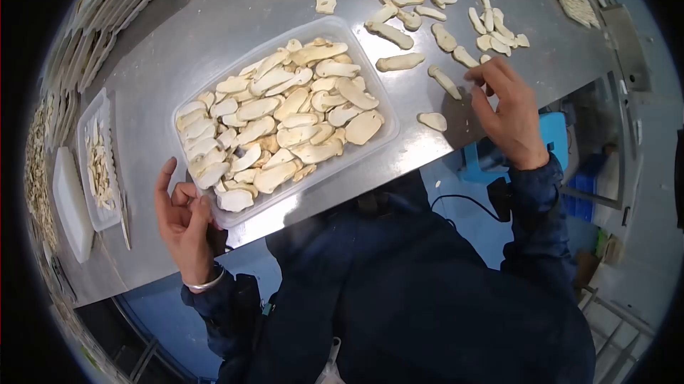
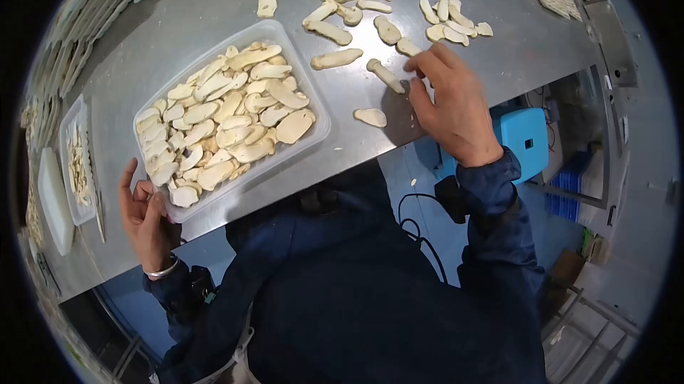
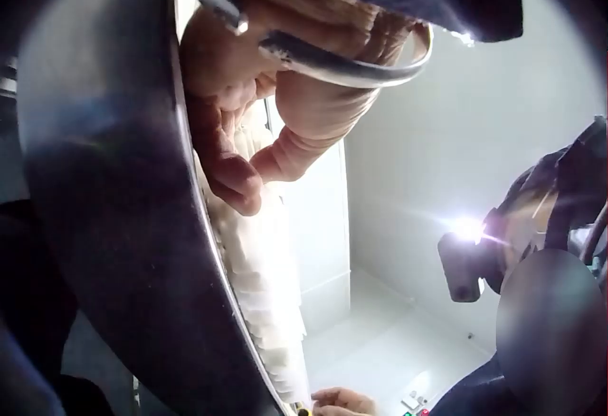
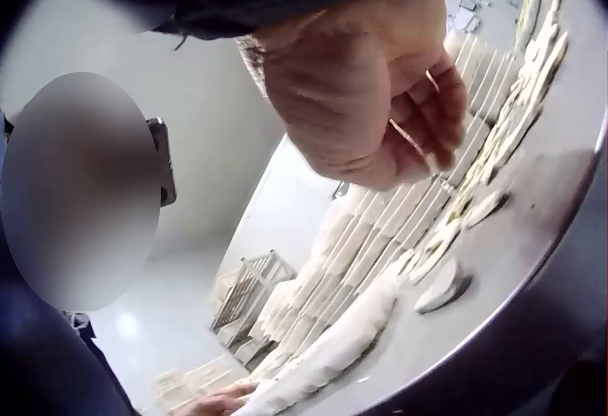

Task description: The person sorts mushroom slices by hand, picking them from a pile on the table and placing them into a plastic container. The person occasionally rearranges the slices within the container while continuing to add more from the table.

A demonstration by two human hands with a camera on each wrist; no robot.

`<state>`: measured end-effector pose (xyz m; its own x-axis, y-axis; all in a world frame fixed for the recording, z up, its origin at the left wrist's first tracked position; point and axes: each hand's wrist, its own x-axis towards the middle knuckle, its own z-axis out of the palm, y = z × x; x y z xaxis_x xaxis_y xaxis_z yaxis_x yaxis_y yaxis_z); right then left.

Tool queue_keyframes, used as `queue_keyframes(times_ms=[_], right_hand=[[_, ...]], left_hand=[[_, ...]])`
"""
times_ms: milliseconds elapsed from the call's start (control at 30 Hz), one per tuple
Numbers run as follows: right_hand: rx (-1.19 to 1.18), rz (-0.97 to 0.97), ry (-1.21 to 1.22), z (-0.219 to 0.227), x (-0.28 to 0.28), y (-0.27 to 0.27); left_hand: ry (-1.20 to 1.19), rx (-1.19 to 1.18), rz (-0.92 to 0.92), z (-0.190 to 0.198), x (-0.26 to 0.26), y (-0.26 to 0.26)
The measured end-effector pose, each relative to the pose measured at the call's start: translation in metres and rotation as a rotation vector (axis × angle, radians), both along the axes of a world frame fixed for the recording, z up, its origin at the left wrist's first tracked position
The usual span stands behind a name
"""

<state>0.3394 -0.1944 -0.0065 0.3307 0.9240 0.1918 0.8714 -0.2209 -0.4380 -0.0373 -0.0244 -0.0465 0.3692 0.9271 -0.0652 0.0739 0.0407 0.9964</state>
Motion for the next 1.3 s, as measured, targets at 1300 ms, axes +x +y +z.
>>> queue_keyframes(times_ms=[1300], right_hand=[[0.031, 0.151, -0.158, -0.027, -0.047, -0.005]], left_hand=[[-0.012, -0.034, 0.03, 0.001, 0.002, -0.001]])
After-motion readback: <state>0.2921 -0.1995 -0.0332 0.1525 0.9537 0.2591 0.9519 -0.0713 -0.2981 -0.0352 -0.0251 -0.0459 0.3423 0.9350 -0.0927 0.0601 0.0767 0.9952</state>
